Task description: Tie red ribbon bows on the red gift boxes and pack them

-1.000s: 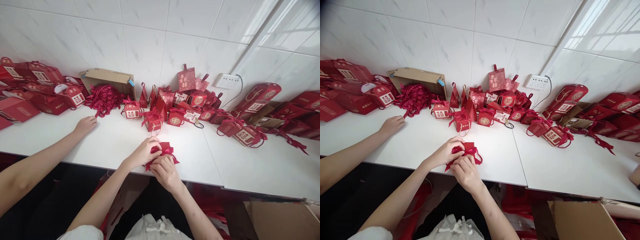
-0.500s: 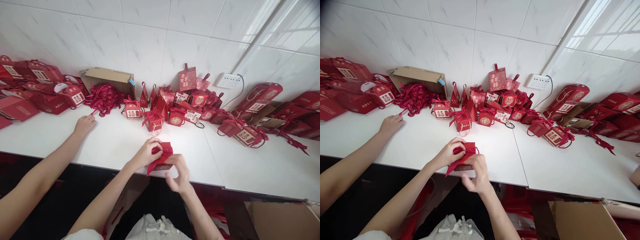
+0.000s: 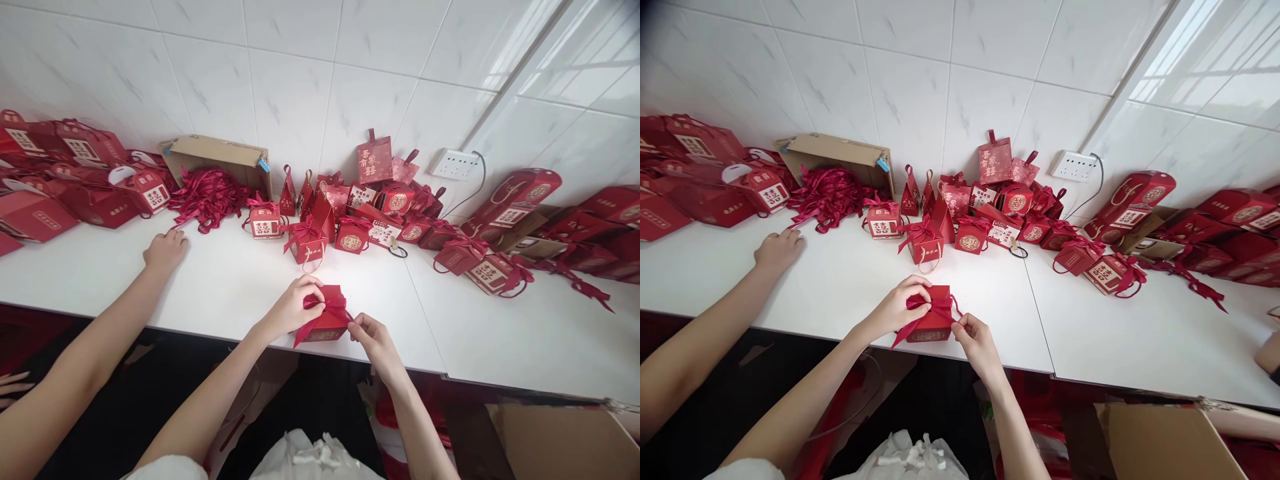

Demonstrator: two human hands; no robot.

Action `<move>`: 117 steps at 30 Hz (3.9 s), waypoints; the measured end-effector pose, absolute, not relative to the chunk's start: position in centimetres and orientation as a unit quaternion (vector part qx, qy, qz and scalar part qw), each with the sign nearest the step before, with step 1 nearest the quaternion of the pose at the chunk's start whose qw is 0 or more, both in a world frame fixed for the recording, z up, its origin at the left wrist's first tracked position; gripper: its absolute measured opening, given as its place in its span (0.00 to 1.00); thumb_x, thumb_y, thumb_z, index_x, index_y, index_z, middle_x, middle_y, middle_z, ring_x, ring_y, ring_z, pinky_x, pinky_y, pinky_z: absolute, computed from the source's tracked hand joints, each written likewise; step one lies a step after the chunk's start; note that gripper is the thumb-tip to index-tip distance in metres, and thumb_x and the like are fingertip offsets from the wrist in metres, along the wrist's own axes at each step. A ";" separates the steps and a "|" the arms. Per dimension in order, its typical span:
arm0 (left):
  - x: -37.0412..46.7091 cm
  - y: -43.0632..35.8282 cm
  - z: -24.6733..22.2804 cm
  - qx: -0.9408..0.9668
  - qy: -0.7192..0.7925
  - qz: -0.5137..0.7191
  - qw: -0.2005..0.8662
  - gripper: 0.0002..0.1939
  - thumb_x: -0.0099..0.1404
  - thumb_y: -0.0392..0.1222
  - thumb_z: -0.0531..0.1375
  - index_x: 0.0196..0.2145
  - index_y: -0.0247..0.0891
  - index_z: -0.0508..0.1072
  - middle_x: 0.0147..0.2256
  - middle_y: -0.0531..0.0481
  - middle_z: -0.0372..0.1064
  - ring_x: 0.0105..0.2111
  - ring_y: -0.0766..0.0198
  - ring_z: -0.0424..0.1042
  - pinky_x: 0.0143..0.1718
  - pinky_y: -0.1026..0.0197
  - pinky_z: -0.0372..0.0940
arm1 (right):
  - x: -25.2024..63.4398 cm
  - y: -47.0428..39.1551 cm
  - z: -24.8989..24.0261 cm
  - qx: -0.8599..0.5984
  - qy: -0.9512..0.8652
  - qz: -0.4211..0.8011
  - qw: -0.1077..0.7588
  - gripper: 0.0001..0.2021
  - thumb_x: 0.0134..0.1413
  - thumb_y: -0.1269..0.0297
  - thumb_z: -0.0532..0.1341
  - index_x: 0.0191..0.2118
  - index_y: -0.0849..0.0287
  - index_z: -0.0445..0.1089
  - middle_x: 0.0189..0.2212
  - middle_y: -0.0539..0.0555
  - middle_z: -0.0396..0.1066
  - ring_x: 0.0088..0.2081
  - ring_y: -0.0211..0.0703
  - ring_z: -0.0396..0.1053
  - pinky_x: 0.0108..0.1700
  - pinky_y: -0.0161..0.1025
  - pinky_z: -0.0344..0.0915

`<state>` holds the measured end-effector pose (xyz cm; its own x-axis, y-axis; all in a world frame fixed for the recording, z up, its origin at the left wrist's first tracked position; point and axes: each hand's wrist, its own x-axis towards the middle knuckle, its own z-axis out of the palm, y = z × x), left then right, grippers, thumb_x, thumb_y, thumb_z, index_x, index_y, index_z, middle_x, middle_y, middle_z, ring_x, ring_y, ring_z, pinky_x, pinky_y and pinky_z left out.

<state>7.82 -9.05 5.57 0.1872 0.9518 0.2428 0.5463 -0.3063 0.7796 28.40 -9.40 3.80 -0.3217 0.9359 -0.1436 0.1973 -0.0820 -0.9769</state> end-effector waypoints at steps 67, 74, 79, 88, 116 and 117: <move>10.5 -10.3 2.2 0.423 0.594 0.585 0.355 0.19 0.64 0.53 0.49 0.21 0.40 0.51 0.20 0.57 0.48 0.21 0.69 0.52 0.23 0.66 0.55 | 25.6 -5.2 1.8 -0.432 -0.447 0.697 0.357 0.24 0.42 0.41 0.62 0.22 0.57 0.55 0.12 0.41 0.50 0.14 0.28 0.44 0.17 0.31 0.39; 8.8 -10.1 2.2 0.455 0.577 0.553 0.392 0.19 0.60 0.53 0.51 0.20 0.39 0.53 0.18 0.57 0.48 0.19 0.69 0.52 0.21 0.66 0.53 | 25.8 -7.0 2.6 -0.537 -0.588 0.346 0.496 0.19 0.52 0.44 0.56 0.32 0.58 0.62 0.29 0.54 0.65 0.30 0.42 0.64 0.29 0.40 0.62; 6.9 -9.5 4.4 0.541 0.591 0.529 0.279 0.09 0.60 0.45 0.53 0.27 0.39 0.64 0.28 0.53 0.63 0.31 0.65 0.66 0.38 0.62 0.62 | 24.6 -10.5 4.2 -0.310 -0.834 0.057 0.454 0.10 0.55 0.60 0.60 0.41 0.57 0.66 0.38 0.58 0.67 0.44 0.49 0.65 0.44 0.47 0.62; 7.1 -7.6 6.1 0.736 0.496 0.337 0.314 0.07 0.61 0.44 0.56 0.33 0.41 0.72 0.48 0.46 0.62 0.55 0.57 0.60 0.57 0.54 0.56 | 21.8 -10.7 2.3 -0.291 -0.837 -0.036 0.462 0.05 0.57 0.73 0.57 0.38 0.58 0.68 0.32 0.52 0.70 0.35 0.41 0.64 0.42 0.42 0.58; 9.3 -7.5 2.5 0.540 0.453 0.540 0.460 0.14 0.55 0.46 0.60 0.38 0.38 0.70 0.48 0.44 0.65 0.53 0.53 0.62 0.55 0.54 0.55 | 28.3 -13.1 1.5 -0.214 -0.827 0.121 0.506 0.05 0.53 0.73 0.53 0.31 0.59 0.65 0.26 0.52 0.65 0.30 0.39 0.64 0.35 0.39 0.62; 9.4 -7.6 2.0 0.506 0.441 0.572 0.471 0.18 0.56 0.48 0.60 0.42 0.38 0.69 0.48 0.43 0.66 0.53 0.53 0.63 0.54 0.54 0.56 | 29.2 -12.8 1.1 -0.271 -0.792 0.138 0.529 0.07 0.55 0.73 0.52 0.31 0.59 0.65 0.27 0.53 0.65 0.31 0.40 0.64 0.33 0.38 0.62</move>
